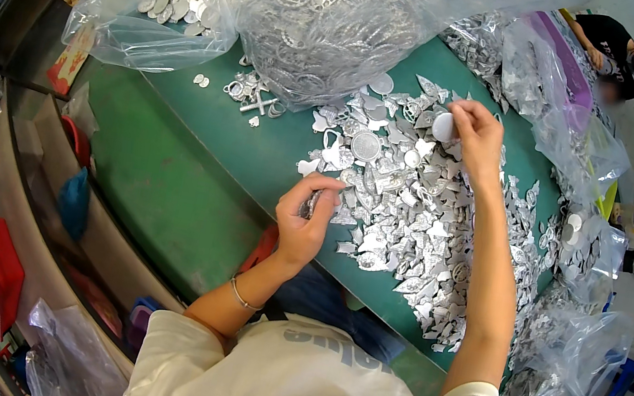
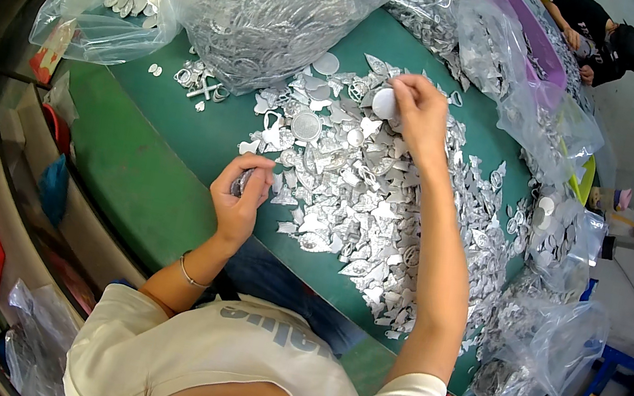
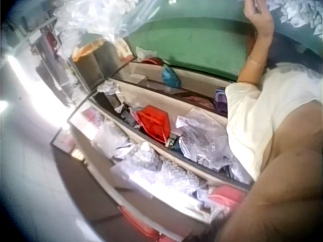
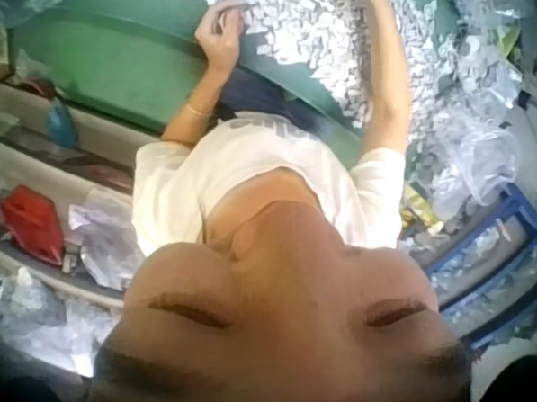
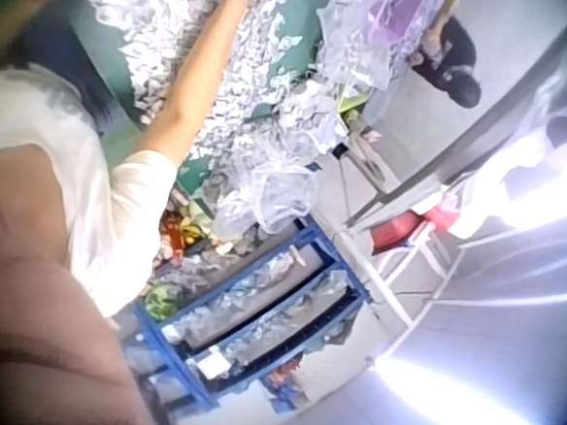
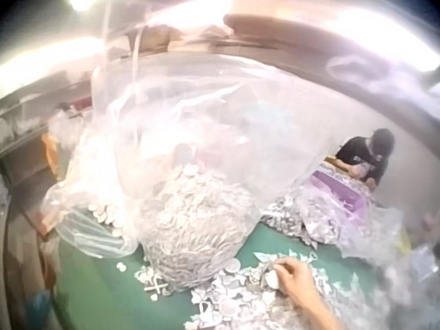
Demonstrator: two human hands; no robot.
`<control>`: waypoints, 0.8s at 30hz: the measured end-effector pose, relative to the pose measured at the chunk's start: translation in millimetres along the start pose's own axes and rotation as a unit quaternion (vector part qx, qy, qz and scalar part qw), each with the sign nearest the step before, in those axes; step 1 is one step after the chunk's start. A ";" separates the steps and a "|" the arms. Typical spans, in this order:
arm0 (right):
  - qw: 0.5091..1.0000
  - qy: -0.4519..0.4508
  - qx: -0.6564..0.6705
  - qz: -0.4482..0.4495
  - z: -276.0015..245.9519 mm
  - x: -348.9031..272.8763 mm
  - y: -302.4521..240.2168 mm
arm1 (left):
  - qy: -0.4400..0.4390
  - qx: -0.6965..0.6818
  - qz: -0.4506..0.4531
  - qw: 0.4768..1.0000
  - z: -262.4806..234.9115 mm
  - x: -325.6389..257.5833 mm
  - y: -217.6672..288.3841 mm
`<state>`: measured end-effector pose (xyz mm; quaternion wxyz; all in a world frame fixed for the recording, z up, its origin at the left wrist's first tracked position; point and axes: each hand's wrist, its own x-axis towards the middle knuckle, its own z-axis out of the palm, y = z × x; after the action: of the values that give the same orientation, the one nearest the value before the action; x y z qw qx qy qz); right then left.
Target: The person sorts metal butterfly-shaped and circular decorative pieces from a large pile on a table, gathering them into small stacks by hand and placing them into plastic bags or bins.
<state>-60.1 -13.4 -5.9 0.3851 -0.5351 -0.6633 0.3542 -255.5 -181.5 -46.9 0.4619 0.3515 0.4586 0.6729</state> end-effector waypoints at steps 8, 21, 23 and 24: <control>0.986 -0.090 0.035 0.133 16.8 -1.2 -24.0 | -0.025 0.023 0.044 0.998 -1.9 1.3 -6.8; 0.984 -0.065 -0.156 -0.063 40.1 1.2 -2.6 | -0.014 0.029 0.013 0.999 -0.7 2.0 0.8; 0.977 -0.112 0.062 0.172 25.9 -3.3 -22.1 | -0.014 0.028 0.015 0.999 0.2 2.1 1.3; 0.966 -0.137 0.097 0.195 23.0 -7.1 -25.2 | -0.012 0.029 0.017 0.999 0.0 1.8 0.9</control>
<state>-90.6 -26.2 4.9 0.2644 -0.5606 -0.5548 0.5550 -256.3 -180.0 -46.0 0.4459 0.3805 0.4663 0.6626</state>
